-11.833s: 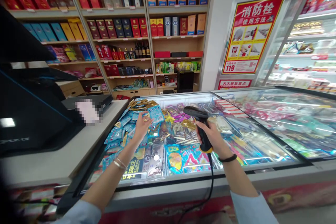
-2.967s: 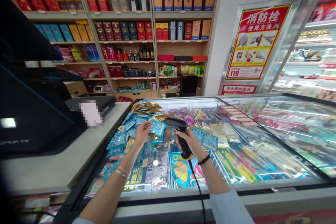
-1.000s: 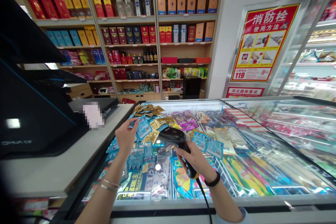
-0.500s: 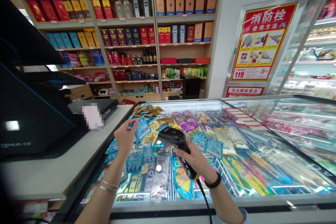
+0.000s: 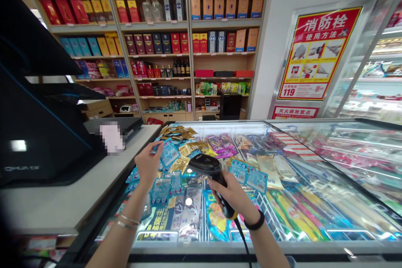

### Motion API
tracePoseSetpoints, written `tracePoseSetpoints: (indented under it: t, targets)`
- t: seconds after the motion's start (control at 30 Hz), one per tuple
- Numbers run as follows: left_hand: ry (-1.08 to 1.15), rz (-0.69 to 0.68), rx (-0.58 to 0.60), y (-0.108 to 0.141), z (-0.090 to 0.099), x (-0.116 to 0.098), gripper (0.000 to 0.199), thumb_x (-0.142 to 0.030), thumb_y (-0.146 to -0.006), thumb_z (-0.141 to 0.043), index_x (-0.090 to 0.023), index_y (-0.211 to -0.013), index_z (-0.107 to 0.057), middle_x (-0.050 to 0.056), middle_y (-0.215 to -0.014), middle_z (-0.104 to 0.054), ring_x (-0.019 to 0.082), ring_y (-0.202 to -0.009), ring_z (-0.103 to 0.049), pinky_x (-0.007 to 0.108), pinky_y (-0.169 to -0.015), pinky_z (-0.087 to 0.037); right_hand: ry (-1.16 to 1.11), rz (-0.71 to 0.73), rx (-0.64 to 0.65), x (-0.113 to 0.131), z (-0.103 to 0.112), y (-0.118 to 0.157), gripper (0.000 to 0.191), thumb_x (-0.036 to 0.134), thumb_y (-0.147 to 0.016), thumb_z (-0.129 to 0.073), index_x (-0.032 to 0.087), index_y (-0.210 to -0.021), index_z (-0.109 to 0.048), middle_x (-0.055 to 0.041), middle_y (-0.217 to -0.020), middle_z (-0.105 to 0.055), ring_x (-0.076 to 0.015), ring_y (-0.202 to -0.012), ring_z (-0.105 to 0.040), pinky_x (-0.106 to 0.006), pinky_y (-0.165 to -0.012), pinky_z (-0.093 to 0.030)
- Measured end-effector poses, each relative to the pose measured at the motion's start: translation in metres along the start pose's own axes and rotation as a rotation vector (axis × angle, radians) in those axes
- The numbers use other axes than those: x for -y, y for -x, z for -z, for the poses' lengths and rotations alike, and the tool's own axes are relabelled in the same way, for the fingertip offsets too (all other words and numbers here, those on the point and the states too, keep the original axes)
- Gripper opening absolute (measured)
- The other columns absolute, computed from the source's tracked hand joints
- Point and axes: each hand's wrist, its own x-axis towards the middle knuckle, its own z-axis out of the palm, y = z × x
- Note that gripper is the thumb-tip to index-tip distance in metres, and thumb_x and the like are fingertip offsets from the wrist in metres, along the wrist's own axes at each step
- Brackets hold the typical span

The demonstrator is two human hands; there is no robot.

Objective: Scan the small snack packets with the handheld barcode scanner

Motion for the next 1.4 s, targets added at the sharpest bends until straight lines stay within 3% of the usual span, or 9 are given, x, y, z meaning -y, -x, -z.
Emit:
tracePoseSetpoints:
  t: [0.27,0.47,0.63,0.83,0.93,1.03,1.2,1.4]
  targets:
    - [0.003,0.007,0.007,-0.001,0.001,-0.002,0.018,-0.033,-0.083,-0.062,-0.021,-0.088,-0.076,0.001,-0.078,-0.075,0.013,-0.056,-0.06,0.025,-0.065,-0.046,-0.004,0.021,0.027,0.002,0.001,-0.001,0.044,0.06,-0.084,-0.063,0.019,-0.072,-0.053,0.0042,-0.045,-0.051,-0.0092,-0.035,-0.045,-0.022,-0.037,-0.038]
    - [0.045,0.063,0.041,0.0,-0.003,0.001,0.025,-0.04,-0.082,-0.061,-0.021,-0.09,-0.076,0.002,-0.079,-0.075,0.016,-0.065,-0.063,0.027,-0.068,-0.048,-0.101,0.031,0.042,0.0,-0.001,-0.006,0.039,0.055,-0.084,-0.066,0.018,-0.082,-0.057,0.0045,-0.052,-0.054,-0.009,-0.035,-0.046,-0.021,-0.035,-0.038]
    - [0.226,0.282,0.138,-0.001,-0.015,0.012,0.034,-0.046,-0.073,-0.067,-0.017,-0.089,-0.075,0.004,-0.08,-0.074,0.013,-0.058,-0.059,0.024,-0.056,-0.048,-0.171,0.005,-0.008,-0.002,0.01,-0.01,0.037,0.054,-0.081,-0.068,0.018,-0.081,-0.056,0.0047,-0.054,-0.055,-0.0084,-0.036,-0.046,-0.021,-0.035,-0.037]
    - [0.532,0.623,0.402,0.014,-0.041,0.021,0.041,-0.036,-0.052,-0.08,-0.013,-0.085,-0.071,0.008,-0.085,-0.073,0.014,-0.068,-0.063,0.02,-0.052,-0.046,-0.171,-0.008,-0.193,0.005,0.048,0.013,0.036,0.051,-0.077,-0.071,0.019,-0.083,-0.055,0.0039,-0.059,-0.058,-0.0087,-0.038,-0.047,-0.021,-0.035,-0.04]
    - [0.609,0.696,0.516,0.031,-0.058,0.001,0.035,-0.03,-0.05,-0.083,-0.013,-0.077,-0.07,0.005,-0.076,-0.07,0.013,-0.066,-0.062,0.024,-0.057,-0.052,-0.128,-0.001,-0.257,0.009,0.068,0.029,0.038,0.052,-0.077,-0.072,0.018,-0.083,-0.056,0.004,-0.057,-0.057,-0.0087,-0.037,-0.047,-0.021,-0.034,-0.039]
    - [0.663,0.731,0.634,0.05,-0.08,-0.035,0.028,-0.023,-0.051,-0.083,-0.013,-0.074,-0.071,0.003,-0.07,-0.068,0.013,-0.064,-0.062,0.028,-0.06,-0.056,-0.114,0.002,-0.332,0.012,0.084,0.045,0.039,0.052,-0.076,-0.073,0.017,-0.08,-0.056,0.004,-0.056,-0.056,-0.0092,-0.037,-0.048,-0.021,-0.034,-0.04]
    - [0.717,0.685,0.769,0.081,-0.118,-0.093,0.014,-0.017,-0.061,-0.078,-0.013,-0.073,-0.073,0.004,-0.069,-0.068,0.012,-0.063,-0.061,0.029,-0.063,-0.06,-0.156,-0.012,-0.46,0.011,0.11,0.074,0.04,0.051,-0.073,-0.076,0.017,-0.085,-0.057,0.0038,-0.059,-0.057,-0.0097,-0.041,-0.049,-0.021,-0.034,-0.04]
    - [0.706,0.646,0.909,0.128,-0.162,-0.128,0.017,-0.01,-0.073,-0.068,-0.014,-0.086,-0.078,0.006,-0.077,-0.073,0.015,-0.072,-0.067,0.033,-0.074,-0.061,-0.169,-0.037,-0.567,0.001,0.14,0.104,0.043,0.052,-0.07,-0.078,0.017,-0.086,-0.058,0.0028,-0.059,-0.057,-0.0102,-0.04,-0.048,-0.022,-0.034,-0.039]
